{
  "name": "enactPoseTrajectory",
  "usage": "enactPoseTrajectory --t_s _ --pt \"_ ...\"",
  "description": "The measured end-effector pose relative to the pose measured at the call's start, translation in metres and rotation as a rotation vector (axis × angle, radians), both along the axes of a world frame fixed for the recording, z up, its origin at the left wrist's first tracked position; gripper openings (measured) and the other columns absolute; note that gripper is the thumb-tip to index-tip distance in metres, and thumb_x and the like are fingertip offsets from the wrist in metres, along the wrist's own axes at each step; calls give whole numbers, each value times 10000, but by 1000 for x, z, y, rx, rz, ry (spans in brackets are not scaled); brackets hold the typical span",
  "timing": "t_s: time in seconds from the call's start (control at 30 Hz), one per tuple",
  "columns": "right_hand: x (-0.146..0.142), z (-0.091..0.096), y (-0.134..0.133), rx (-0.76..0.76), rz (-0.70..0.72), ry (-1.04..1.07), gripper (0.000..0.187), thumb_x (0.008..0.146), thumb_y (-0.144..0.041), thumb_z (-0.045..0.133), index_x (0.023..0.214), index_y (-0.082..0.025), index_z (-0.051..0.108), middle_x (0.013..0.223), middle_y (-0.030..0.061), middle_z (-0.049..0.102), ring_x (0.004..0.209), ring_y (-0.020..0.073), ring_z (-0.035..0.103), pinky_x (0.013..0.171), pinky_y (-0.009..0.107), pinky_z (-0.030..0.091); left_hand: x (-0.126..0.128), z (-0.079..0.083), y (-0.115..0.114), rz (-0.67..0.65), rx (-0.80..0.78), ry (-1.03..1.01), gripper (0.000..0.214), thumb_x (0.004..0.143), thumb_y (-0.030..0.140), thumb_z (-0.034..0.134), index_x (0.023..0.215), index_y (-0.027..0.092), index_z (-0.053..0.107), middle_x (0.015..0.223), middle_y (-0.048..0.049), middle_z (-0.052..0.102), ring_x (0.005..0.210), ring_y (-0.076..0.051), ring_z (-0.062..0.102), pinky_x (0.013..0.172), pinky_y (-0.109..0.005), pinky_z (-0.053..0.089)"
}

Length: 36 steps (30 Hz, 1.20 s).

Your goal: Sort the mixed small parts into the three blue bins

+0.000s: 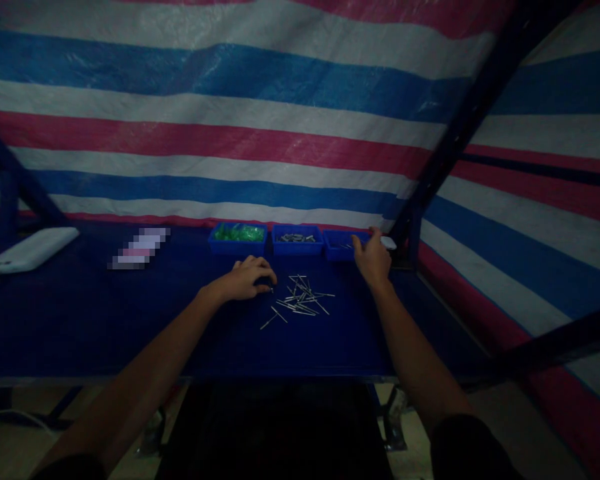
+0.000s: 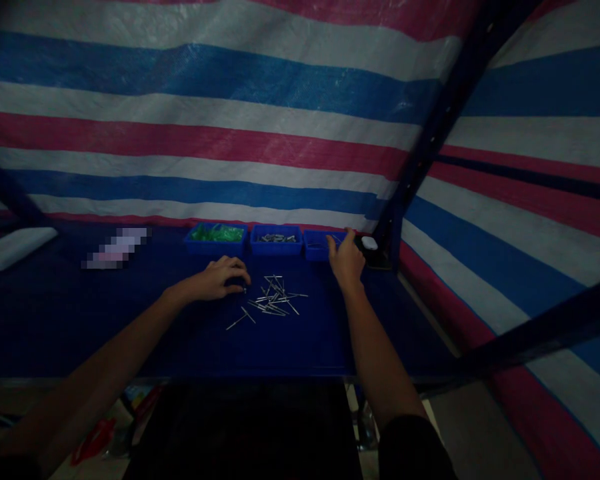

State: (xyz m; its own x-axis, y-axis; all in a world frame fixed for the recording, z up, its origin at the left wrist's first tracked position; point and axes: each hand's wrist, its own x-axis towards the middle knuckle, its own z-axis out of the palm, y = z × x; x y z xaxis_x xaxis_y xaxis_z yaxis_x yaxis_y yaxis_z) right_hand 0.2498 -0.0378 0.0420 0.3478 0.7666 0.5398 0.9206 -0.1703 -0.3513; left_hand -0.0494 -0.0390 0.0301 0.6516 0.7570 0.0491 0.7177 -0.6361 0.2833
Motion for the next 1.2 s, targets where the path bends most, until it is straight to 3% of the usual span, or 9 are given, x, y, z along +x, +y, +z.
enactPoseTrajectory --t_s 0.1,0.27,0.37,0.5,0.83,0.9,0.97,1.07,1.2 --pt "0 -4 -4 -24 13 69 571 874 -493 317 1279 -90 308 895 166 638 802 266 611 620 305 351 9 -8 -2 -30 -2 -19 120 789 318 542 870 271 618 1071 -26 517 1033 -218 405 828 -358 303" --pt "-52 -7 -18 13 492 41 467 875 -422 367 1251 -145 364 715 19 606 652 164 584 601 247 377 25 -13 -2 -2 67 -170 183 839 343 464 833 211 591 916 -20 585 920 -185 467 800 -324 321" --pt "-78 -8 -29 2 760 -112 409 859 -408 427 1196 -175 446 772 23 620 661 141 576 625 230 390 26 -10 0 43 75 -301 247 863 323 401 790 179 588 804 -21 617 803 -160 514 756 -282 353" --pt "-90 -14 -35 26 879 -272 267 883 -348 411 1030 -184 562 868 50 633 750 133 579 653 216 386 25 -6 1 101 63 -391 353 874 346 347 689 167 589 648 -4 603 656 -141 528 693 -257 370" --pt "-88 -10 -33 117 834 -380 304 917 -295 317 891 -167 591 781 34 642 716 141 593 623 233 372 29 -5 -5 102 23 -447 364 888 356 318 766 157 597 653 5 582 604 -121 522 603 -234 382" --pt "-74 -4 -24 163 693 -302 298 909 -301 331 876 -159 591 805 49 650 729 150 602 638 235 370 29 -8 -4 56 45 -426 295 884 322 346 874 162 593 741 -7 594 683 -129 537 650 -240 393" --pt "-53 1 -11 201 432 -178 281 896 -308 354 923 -144 581 838 78 653 741 168 607 644 244 369 29 -13 -3 -15 89 -341 215 859 291 422 947 185 587 851 -22 595 808 -150 533 728 -265 383" --pt "-20 2 3 89 88 -40 346 873 -345 404 1122 -122 492 801 106 648 727 208 604 607 265 351 29 -19 -4 -100 71 -176 169 826 269 498 968 248 589 965 -18 568 943 -184 491 783 -308 344" --pt "-8 -4 1 -15 63 -8 419 854 -361 442 1186 -105 443 796 120 645 709 217 598 588 277 336 30 -21 -7 -97 27 -108 114 833 272 495 895 250 587 996 -5 551 977 -191 461 790 -329 309"
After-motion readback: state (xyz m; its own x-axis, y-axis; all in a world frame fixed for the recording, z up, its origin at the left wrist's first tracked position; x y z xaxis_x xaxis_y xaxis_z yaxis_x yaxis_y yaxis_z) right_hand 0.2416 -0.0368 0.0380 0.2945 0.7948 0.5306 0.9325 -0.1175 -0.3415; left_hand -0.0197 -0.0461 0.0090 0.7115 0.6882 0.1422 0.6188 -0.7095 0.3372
